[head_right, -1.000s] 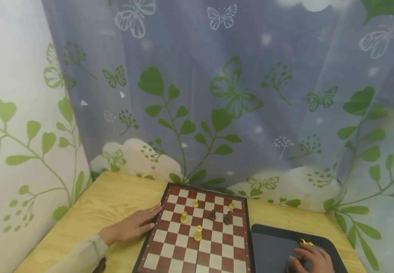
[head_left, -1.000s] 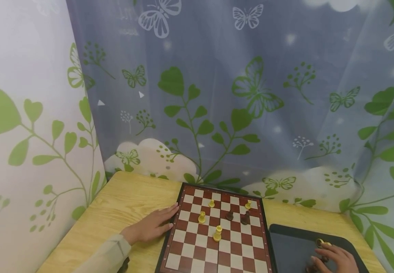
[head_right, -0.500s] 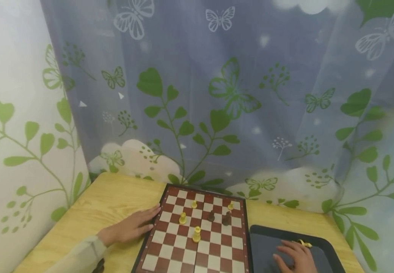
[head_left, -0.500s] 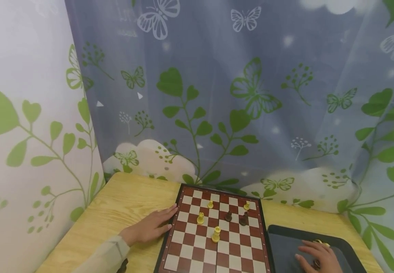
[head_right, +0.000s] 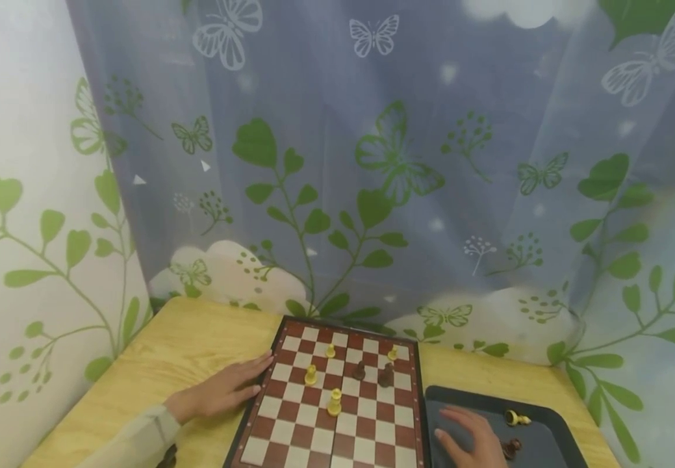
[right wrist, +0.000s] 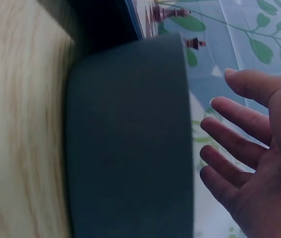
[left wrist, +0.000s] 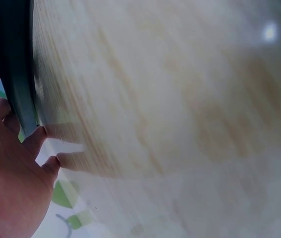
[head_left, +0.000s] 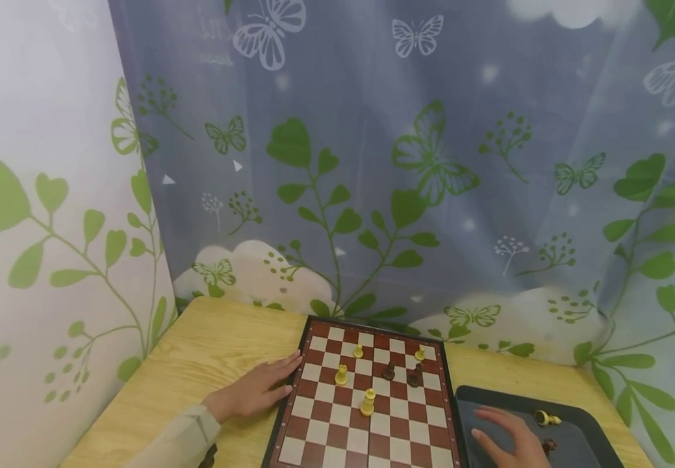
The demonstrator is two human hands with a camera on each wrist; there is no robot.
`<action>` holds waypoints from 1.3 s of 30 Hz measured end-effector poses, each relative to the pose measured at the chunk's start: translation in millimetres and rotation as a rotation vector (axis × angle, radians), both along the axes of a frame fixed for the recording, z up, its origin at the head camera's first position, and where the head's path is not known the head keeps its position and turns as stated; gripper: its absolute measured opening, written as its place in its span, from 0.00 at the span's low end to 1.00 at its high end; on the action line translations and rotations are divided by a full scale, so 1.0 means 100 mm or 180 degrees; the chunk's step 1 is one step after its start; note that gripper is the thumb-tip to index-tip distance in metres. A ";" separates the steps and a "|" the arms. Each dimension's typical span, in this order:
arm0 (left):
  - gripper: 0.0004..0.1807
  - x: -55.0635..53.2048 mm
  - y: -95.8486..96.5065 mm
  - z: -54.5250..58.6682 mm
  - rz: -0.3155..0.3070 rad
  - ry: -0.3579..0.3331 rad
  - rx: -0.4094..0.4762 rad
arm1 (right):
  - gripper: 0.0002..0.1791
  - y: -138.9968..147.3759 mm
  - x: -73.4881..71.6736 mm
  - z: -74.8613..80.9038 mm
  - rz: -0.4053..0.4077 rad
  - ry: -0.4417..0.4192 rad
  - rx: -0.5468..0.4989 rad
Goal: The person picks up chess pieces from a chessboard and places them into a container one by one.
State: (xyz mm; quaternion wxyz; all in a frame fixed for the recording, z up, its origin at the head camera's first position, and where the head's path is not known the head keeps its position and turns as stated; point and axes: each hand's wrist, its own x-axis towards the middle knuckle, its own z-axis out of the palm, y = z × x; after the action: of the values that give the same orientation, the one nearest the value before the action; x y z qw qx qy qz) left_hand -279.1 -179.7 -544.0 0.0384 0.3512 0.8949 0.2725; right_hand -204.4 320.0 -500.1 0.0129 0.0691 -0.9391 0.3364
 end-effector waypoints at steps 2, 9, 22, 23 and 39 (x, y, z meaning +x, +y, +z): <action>0.33 0.00 0.00 0.00 -0.0009 0.0000 0.0020 | 0.22 -0.05 -0.03 0.00 -0.0030 -0.0148 -0.0013; 0.33 -0.03 0.01 0.02 0.0002 0.0108 0.0055 | 0.22 -0.20 -0.14 0.07 0.0034 -0.0193 -0.0039; 0.33 -0.07 0.03 0.04 0.0010 -0.0032 0.0004 | 0.23 -0.33 -0.42 0.32 0.0211 -0.0446 -0.0277; 0.33 -0.06 0.03 0.03 0.0011 -0.0030 0.0004 | 0.23 -0.33 -0.45 0.31 0.0237 -0.0443 -0.0304; 0.34 -0.03 0.00 -0.04 0.0052 -0.0022 -0.0026 | 0.20 -0.45 -0.87 0.05 0.0648 -0.0216 -0.0525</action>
State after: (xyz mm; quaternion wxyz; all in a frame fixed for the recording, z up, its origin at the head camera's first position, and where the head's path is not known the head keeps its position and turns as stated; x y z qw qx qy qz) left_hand -281.8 -179.6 -547.7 0.0406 0.3428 0.8987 0.2704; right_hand -291.1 275.1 -494.8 -0.0474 0.1512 -0.8963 0.4141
